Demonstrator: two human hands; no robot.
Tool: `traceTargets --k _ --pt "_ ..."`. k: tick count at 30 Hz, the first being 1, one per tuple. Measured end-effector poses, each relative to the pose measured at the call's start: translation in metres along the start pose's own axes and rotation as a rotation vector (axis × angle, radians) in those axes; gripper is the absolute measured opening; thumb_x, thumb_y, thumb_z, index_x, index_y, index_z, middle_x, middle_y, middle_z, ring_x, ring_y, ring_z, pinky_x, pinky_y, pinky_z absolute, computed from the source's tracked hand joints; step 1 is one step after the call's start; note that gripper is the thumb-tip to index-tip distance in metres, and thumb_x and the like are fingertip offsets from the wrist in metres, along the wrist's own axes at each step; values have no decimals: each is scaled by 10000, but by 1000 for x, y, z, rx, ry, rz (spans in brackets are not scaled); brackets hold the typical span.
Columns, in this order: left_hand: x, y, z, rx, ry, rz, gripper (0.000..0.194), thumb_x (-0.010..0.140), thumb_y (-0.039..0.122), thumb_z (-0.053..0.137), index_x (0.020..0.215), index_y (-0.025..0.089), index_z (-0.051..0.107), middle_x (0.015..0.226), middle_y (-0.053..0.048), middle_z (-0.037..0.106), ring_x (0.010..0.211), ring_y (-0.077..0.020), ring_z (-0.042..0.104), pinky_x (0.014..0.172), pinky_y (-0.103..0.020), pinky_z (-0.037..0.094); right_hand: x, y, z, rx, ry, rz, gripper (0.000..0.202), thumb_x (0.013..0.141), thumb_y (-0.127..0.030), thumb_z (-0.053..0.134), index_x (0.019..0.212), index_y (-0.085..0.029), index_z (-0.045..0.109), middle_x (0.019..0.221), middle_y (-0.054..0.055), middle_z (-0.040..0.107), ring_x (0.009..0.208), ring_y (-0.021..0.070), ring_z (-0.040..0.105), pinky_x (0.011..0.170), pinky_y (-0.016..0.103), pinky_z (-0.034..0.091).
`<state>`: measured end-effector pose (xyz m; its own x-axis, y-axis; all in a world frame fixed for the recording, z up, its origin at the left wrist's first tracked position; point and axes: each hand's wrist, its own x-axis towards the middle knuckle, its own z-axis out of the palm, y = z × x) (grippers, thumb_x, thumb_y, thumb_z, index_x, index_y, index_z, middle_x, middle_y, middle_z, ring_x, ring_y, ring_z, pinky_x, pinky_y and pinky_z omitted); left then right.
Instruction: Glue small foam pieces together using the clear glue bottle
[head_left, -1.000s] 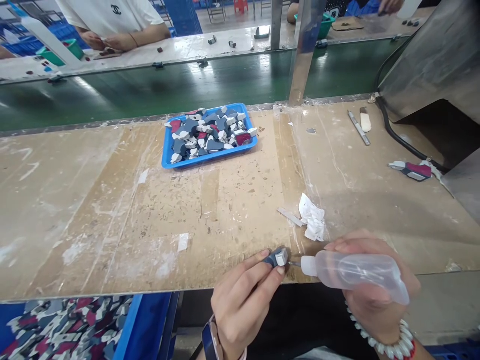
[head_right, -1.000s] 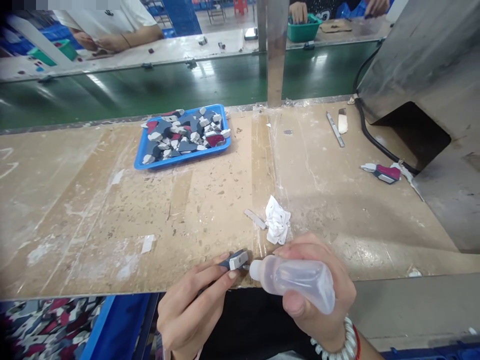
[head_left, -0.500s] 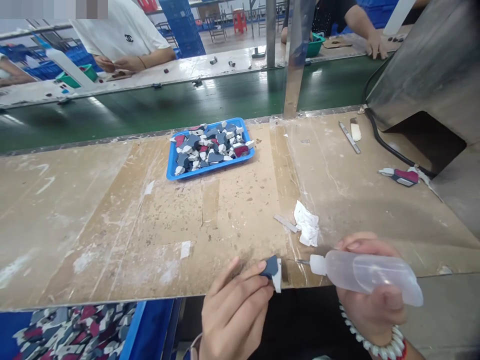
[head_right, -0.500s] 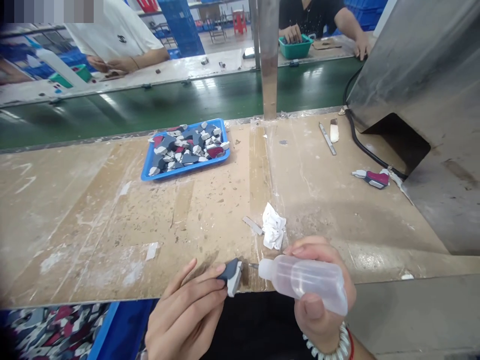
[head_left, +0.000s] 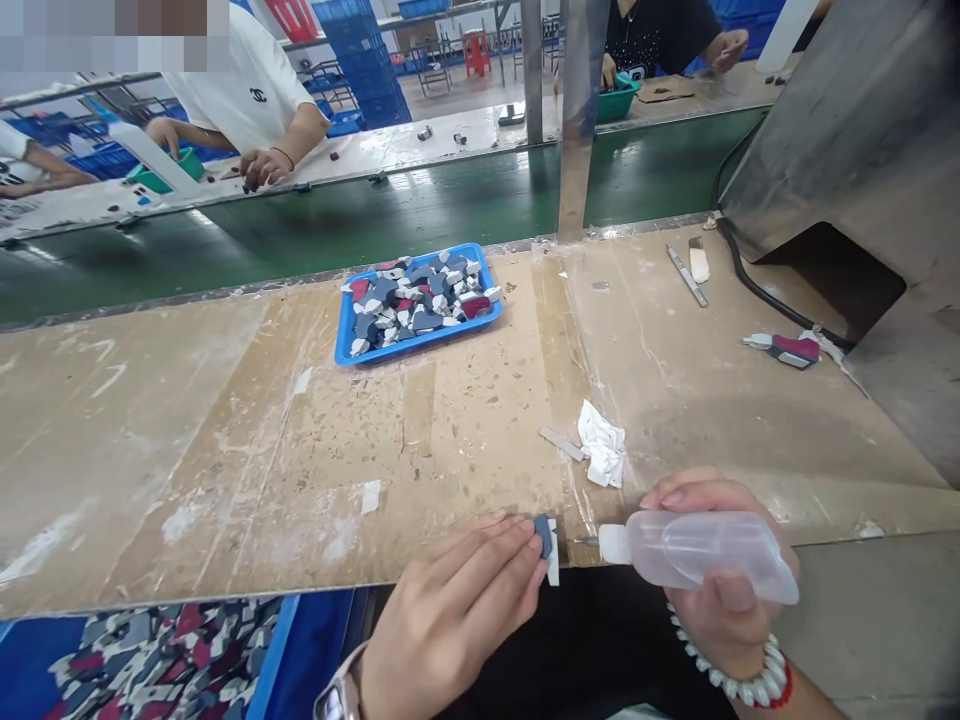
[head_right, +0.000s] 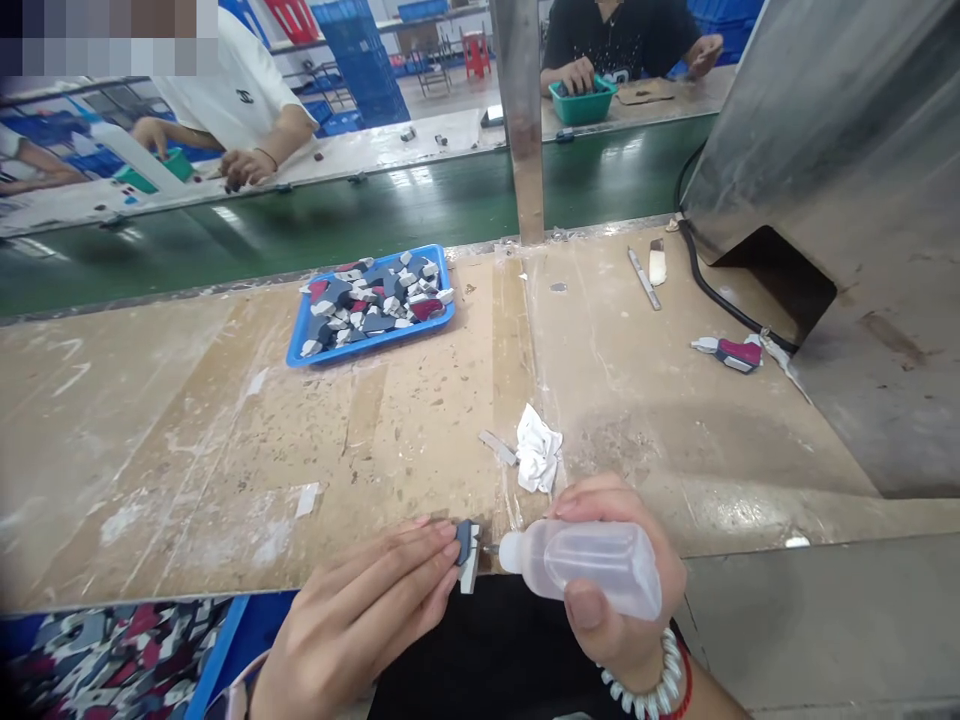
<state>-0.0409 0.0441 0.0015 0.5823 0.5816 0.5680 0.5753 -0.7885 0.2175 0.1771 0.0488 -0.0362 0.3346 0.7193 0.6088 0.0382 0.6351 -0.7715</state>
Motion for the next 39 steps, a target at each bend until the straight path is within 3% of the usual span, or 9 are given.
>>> traceTargets --k 4,8,14,27,34,39 --pt "3 -7 3 -134 40 -78 58 952 74 671 973 107 714 939 -53 780 891 -145 768 1004 -261 622 0 0 2 -16 -14 -22 253 922 -405 683 977 -158 698 776 80 636 740 242 615 553 366 522" --pt "4 -8 5 -201 57 -124 62 941 61 673 953 113 705 936 -56 771 872 -145 762 1003 -283 629 5 -4 6 -55 -44 -63 283 915 -450 691 955 -170 679 745 58 645 693 221 630 519 342 532" --pt "7 -6 6 -274 72 -185 105 909 35 678 894 139 688 874 -49 755 809 -161 759 931 -322 665 14 -9 11 -126 -102 -184 222 922 -380 674 953 -160 661 698 50 640 605 202 647 454 308 546" --pt "11 -11 13 -412 87 -318 150 923 57 664 837 163 726 750 -29 731 741 -155 740 831 -298 660 11 -6 6 -117 -190 -188 318 942 -464 704 990 -153 658 767 66 702 665 200 709 521 287 597" --pt "11 -11 12 -434 83 -346 168 915 50 671 801 164 717 763 -30 738 728 -153 735 844 -306 653 7 -3 9 -161 -132 -325 384 928 -513 712 978 -135 673 719 56 712 632 203 728 508 276 629" --pt "10 -12 14 -439 93 -346 153 918 61 673 814 160 727 776 -26 742 743 -146 736 859 -293 643 5 -9 8 -247 -167 -425 413 955 -527 676 977 -115 658 741 50 723 642 172 741 539 236 637"
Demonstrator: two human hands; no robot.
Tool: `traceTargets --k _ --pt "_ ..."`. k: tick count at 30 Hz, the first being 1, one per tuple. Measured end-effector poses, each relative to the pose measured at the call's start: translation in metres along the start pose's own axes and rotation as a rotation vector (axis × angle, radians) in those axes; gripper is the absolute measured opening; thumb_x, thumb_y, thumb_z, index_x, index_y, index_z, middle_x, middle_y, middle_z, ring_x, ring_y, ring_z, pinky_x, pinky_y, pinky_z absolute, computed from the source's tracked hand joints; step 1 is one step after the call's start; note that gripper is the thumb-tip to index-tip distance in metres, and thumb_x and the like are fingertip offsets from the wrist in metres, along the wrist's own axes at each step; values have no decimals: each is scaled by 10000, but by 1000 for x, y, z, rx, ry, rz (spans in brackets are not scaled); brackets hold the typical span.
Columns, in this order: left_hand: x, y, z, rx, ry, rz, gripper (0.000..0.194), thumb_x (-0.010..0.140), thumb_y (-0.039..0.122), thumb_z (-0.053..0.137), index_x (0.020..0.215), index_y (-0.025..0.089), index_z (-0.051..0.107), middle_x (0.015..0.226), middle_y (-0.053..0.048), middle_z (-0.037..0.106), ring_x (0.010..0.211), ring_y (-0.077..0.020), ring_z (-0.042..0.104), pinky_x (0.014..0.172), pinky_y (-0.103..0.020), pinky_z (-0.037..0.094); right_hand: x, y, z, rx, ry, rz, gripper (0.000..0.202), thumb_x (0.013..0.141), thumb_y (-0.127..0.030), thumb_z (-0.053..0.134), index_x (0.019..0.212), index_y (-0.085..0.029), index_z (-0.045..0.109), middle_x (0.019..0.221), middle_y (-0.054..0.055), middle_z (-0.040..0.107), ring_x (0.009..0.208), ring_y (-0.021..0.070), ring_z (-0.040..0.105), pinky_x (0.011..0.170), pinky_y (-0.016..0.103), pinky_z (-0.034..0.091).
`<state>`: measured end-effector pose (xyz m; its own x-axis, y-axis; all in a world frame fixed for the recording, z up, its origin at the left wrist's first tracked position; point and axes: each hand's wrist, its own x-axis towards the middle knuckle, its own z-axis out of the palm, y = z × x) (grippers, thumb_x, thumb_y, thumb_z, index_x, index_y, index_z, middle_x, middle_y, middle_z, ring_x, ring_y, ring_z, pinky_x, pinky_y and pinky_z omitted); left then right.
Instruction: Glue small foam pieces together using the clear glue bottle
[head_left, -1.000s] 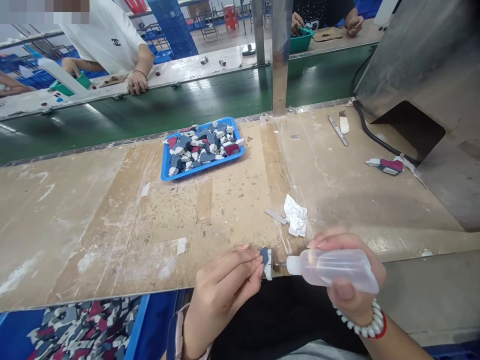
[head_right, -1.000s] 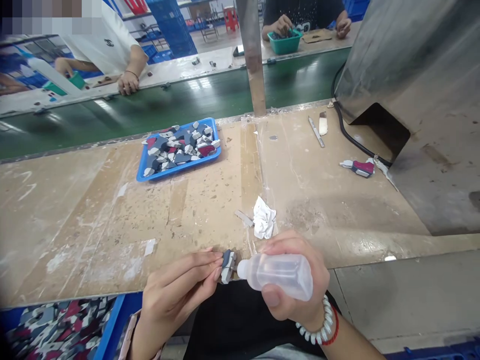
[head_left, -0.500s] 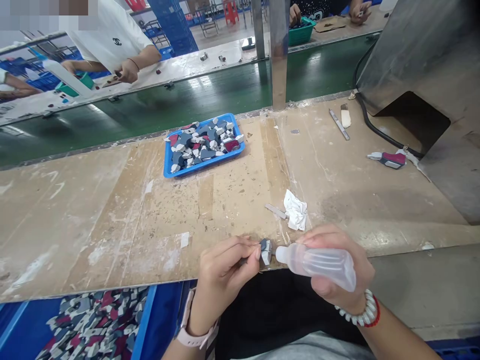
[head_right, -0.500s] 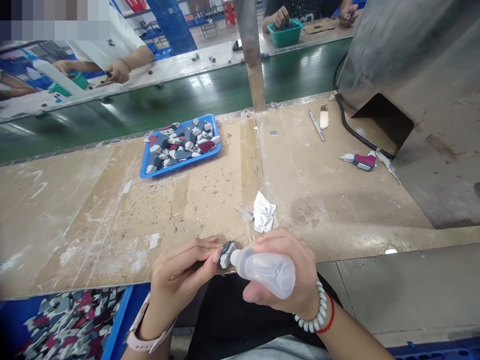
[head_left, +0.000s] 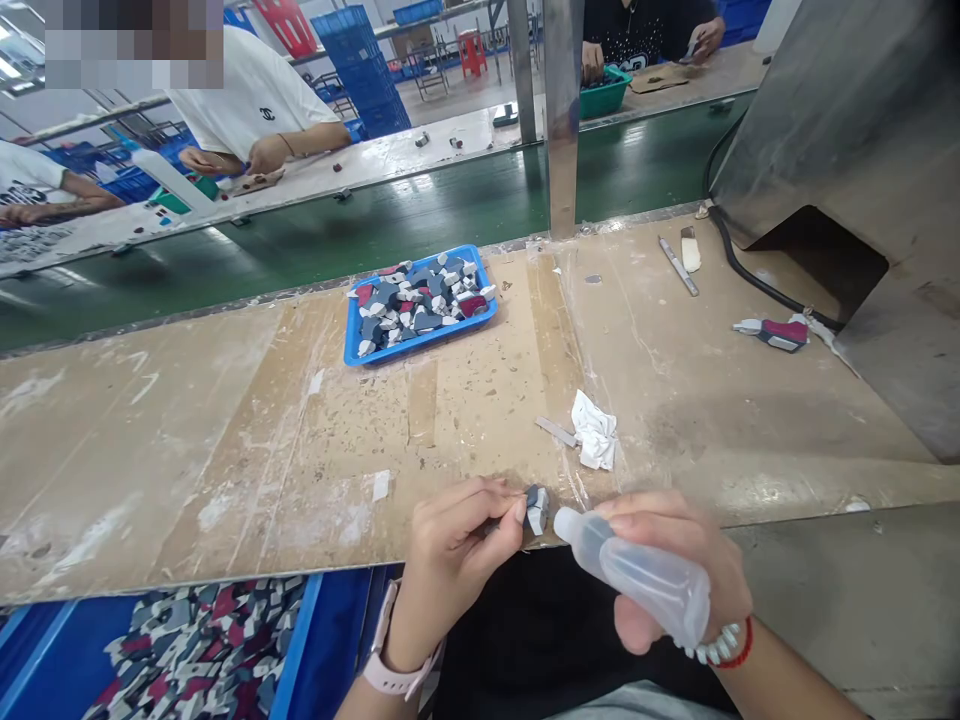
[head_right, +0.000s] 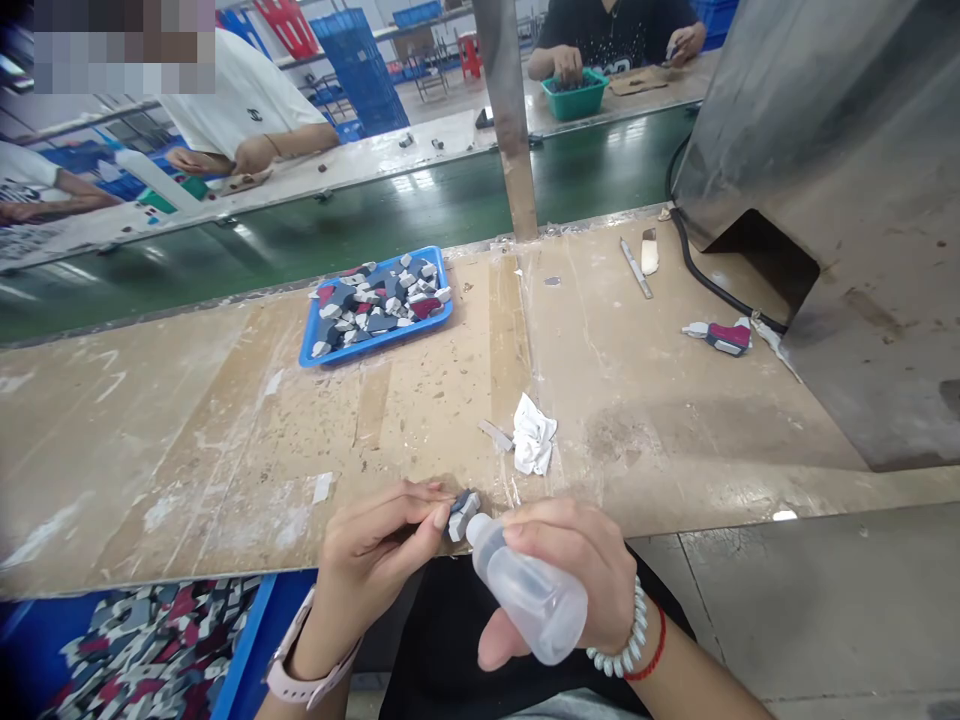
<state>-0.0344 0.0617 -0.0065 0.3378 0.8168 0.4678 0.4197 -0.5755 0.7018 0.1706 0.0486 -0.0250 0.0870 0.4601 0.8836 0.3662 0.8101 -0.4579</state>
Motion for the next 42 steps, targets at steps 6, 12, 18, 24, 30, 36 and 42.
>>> traceTargets --k 6,12,18,24,30,36,42 --pt "-6 2 0 33 4 27 138 922 55 673 860 168 721 825 -10 753 813 -132 744 923 -257 613 -5 -13 -13 180 77 177 387 930 -343 751 1235 -138 632 977 64 737 911 167 737 752 227 655" --pt "-27 3 -4 221 -50 121 162 981 111 638 1102 177 722 1126 -66 755 1197 -238 662 1009 -355 573 -6 6 -49 401 289 948 382 738 -121 883 971 -234 602 1144 24 654 1090 183 682 879 274 633" --pt "-41 -1 -1 449 4 175 260 1017 103 581 1258 155 663 1094 -58 744 1149 -239 626 1047 -416 482 0 26 -72 27 319 940 590 776 -391 871 1215 -250 503 998 59 717 914 189 691 744 263 575" --pt "-33 12 7 387 117 161 199 1027 73 534 1162 101 678 996 -73 714 987 -192 630 929 -336 514 -9 47 -76 -177 186 876 944 590 -346 977 1342 -233 417 1092 105 675 1043 322 665 1021 615 447" --pt "-22 37 13 283 199 169 206 1080 201 489 1062 124 678 906 -62 722 893 -163 675 894 -310 561 -16 19 -72 -354 430 297 413 766 -236 863 1106 -222 629 1011 37 600 932 211 611 937 418 482" --pt "-14 57 20 168 166 231 252 1089 244 488 1011 110 687 897 -50 748 919 -138 711 990 -274 552 -35 -43 -24 654 -223 1042 578 849 -737 656 1123 -231 711 876 62 686 721 186 671 631 275 558" --pt "-18 59 18 173 97 223 192 1057 211 556 990 104 700 895 -39 756 920 -132 723 1056 -266 532 -34 -43 -18 954 -361 1307 652 702 -731 801 1045 -184 705 724 59 682 547 175 627 537 296 558"
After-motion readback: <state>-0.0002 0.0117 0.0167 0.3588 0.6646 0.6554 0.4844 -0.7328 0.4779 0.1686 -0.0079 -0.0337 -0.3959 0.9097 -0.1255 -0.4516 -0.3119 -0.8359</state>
